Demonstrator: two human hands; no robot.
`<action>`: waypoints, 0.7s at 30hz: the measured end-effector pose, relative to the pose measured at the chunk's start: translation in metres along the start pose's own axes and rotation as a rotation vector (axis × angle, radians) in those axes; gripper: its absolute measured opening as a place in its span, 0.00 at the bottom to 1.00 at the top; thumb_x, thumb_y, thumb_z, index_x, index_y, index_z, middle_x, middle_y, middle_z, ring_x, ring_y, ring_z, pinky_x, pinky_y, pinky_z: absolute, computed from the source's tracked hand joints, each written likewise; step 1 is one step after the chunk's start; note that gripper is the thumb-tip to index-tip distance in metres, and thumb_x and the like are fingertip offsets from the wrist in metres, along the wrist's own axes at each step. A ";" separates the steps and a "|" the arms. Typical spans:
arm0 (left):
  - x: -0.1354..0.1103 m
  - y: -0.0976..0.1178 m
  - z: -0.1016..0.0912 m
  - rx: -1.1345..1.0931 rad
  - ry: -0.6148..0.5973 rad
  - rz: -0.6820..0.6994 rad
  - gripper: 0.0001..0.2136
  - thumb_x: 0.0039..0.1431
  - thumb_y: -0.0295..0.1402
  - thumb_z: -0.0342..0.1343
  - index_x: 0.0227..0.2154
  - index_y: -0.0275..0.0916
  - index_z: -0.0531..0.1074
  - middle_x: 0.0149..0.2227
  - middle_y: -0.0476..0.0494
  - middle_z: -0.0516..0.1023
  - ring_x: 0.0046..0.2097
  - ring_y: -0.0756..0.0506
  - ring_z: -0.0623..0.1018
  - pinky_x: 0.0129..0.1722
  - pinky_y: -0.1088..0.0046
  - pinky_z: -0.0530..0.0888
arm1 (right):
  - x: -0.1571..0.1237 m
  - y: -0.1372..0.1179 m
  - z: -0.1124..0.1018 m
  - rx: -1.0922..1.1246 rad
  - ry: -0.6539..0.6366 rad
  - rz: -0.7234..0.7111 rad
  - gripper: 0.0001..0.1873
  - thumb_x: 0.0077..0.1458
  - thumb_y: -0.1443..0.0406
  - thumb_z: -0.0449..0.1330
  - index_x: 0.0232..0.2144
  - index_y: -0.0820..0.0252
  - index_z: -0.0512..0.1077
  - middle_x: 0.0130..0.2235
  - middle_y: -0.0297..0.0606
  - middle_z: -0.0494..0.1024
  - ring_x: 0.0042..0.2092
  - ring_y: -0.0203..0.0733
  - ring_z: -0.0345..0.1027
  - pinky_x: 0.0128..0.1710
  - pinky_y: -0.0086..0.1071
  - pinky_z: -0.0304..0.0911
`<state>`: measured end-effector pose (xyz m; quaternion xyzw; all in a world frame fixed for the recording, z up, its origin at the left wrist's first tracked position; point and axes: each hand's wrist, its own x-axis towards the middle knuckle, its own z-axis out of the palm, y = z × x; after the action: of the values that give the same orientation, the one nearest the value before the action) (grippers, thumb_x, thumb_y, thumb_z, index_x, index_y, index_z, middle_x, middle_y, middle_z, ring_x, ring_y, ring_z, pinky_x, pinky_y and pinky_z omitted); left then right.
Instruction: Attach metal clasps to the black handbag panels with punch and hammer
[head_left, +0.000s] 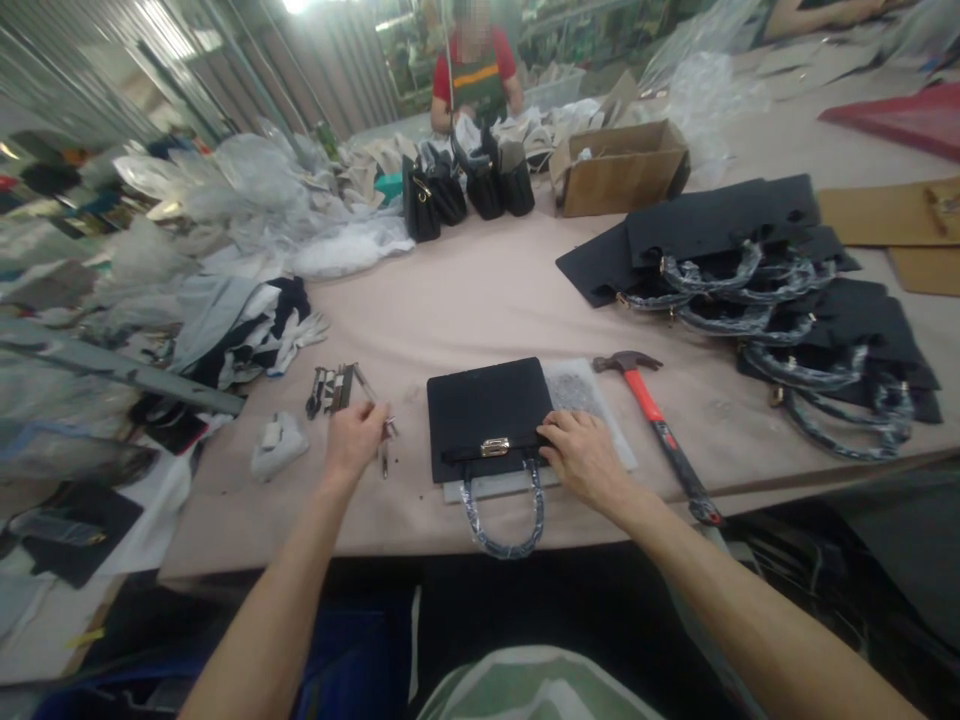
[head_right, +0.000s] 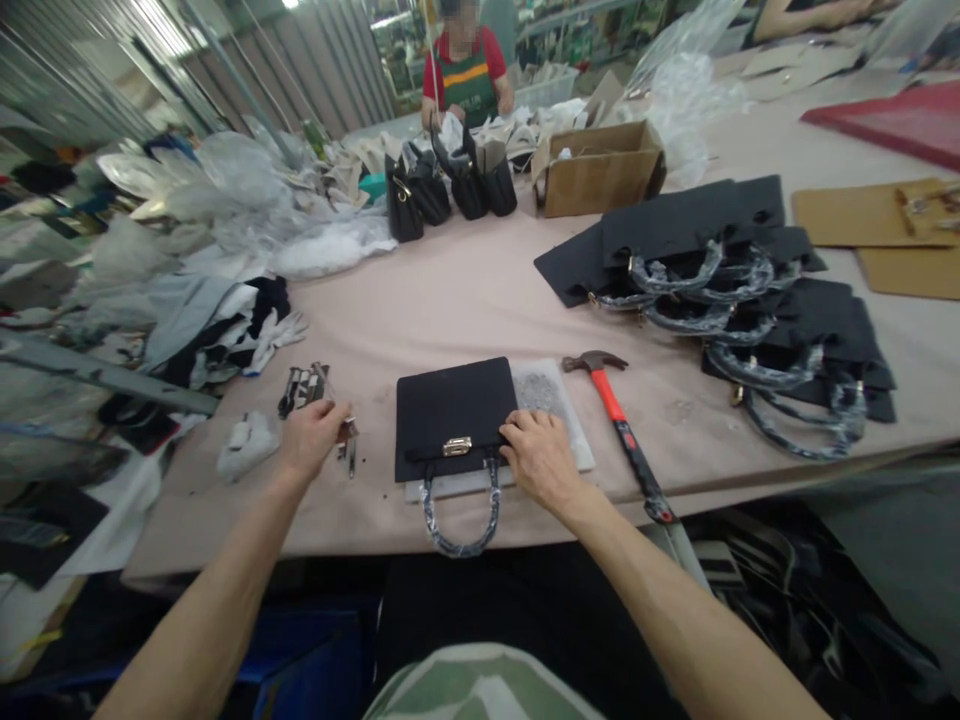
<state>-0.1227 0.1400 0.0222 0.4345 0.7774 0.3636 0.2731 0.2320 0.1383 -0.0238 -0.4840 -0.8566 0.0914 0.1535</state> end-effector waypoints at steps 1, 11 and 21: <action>0.004 -0.014 -0.021 0.283 -0.002 0.008 0.16 0.55 0.42 0.57 0.18 0.39 0.68 0.20 0.45 0.73 0.31 0.41 0.78 0.33 0.68 0.74 | 0.002 0.000 -0.001 -0.019 -0.007 -0.018 0.10 0.61 0.66 0.61 0.46 0.58 0.77 0.48 0.43 0.77 0.47 0.49 0.64 0.47 0.42 0.55; -0.070 -0.035 0.012 0.855 -0.147 0.533 0.13 0.69 0.35 0.51 0.52 0.36 0.72 0.54 0.35 0.75 0.53 0.39 0.76 0.51 0.63 0.75 | 0.018 -0.005 -0.006 -0.169 -0.195 -0.281 0.13 0.63 0.73 0.53 0.44 0.61 0.74 0.41 0.45 0.72 0.41 0.47 0.59 0.41 0.39 0.52; -0.081 0.015 0.061 1.047 -0.419 0.975 0.10 0.61 0.18 0.48 0.40 0.33 0.71 0.41 0.37 0.73 0.43 0.38 0.73 0.39 0.63 0.74 | 0.010 0.002 0.005 -0.152 -0.085 -0.342 0.17 0.60 0.76 0.52 0.45 0.60 0.76 0.43 0.46 0.73 0.41 0.46 0.60 0.42 0.38 0.59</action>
<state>-0.0319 0.0946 0.0069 0.8636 0.4996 -0.0649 -0.0195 0.2266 0.1482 -0.0274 -0.3370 -0.9366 0.0195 0.0936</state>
